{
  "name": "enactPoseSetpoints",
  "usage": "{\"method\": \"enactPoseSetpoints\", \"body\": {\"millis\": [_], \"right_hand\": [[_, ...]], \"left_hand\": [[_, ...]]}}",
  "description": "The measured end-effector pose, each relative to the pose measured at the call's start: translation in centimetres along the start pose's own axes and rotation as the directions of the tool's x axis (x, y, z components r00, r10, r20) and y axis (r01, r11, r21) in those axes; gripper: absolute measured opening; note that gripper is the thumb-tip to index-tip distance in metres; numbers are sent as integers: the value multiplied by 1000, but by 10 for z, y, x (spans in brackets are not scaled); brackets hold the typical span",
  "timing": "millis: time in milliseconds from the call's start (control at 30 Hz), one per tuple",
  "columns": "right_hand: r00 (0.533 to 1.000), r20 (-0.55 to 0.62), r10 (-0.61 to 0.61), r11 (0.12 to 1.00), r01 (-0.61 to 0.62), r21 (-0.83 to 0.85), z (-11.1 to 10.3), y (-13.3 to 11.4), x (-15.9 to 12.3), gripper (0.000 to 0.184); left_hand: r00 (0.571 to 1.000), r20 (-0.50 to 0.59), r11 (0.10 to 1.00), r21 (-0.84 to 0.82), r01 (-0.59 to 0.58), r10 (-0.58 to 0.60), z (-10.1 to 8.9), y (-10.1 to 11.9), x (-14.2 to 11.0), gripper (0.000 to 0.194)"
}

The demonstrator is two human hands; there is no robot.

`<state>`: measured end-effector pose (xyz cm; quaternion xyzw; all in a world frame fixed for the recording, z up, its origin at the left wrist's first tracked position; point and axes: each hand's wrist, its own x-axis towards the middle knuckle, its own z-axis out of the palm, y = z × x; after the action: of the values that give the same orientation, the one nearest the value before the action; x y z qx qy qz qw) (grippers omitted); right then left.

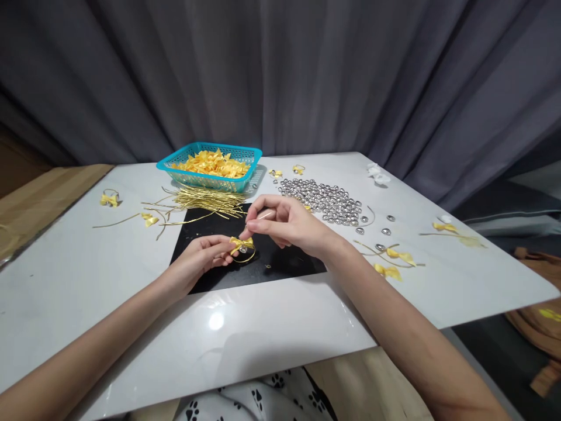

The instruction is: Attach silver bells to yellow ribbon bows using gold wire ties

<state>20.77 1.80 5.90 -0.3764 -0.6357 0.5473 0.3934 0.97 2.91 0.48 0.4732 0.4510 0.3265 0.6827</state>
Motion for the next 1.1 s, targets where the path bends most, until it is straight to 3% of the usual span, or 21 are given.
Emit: {"method": "enactPoseSetpoints", "body": {"millis": [333, 500, 567, 633, 700, 767, 933, 1100], "right_hand": [[996, -81, -30, 929, 58, 365, 11, 13, 2, 18], [984, -174, -24, 920, 90, 381, 14, 13, 4, 19], [983, -180, 29, 935, 37, 352, 16, 13, 4, 16], [973, -162, 162, 931, -96, 353, 17, 13, 5, 11], [932, -160, 326, 882, -239, 406, 16, 13, 5, 9], [882, -186, 433, 825, -304, 476, 14, 13, 6, 12], [828, -238, 508, 767, -309, 562, 7, 6, 5, 19], [799, -315, 512, 773, -268, 575, 5, -2, 4, 20]], "left_hand": [[1000, 2, 999, 30, -29, 29, 2, 0, -1, 13], [998, -54, 995, 101, -23, 29, 10, 4, -3, 11], [997, -58, 991, 128, -35, 43, 11, 2, -2, 11], [996, -55, 986, 156, -65, 74, 10, -3, 0, 12], [991, -46, 975, 191, -116, 127, 8, -9, 2, 12], [984, -38, 961, 226, -159, 171, 6, -14, 4, 13], [989, -63, 969, 214, -121, 137, 8, -11, 3, 13], [993, -80, 986, 147, -75, 87, 11, -2, 0, 14]]}}
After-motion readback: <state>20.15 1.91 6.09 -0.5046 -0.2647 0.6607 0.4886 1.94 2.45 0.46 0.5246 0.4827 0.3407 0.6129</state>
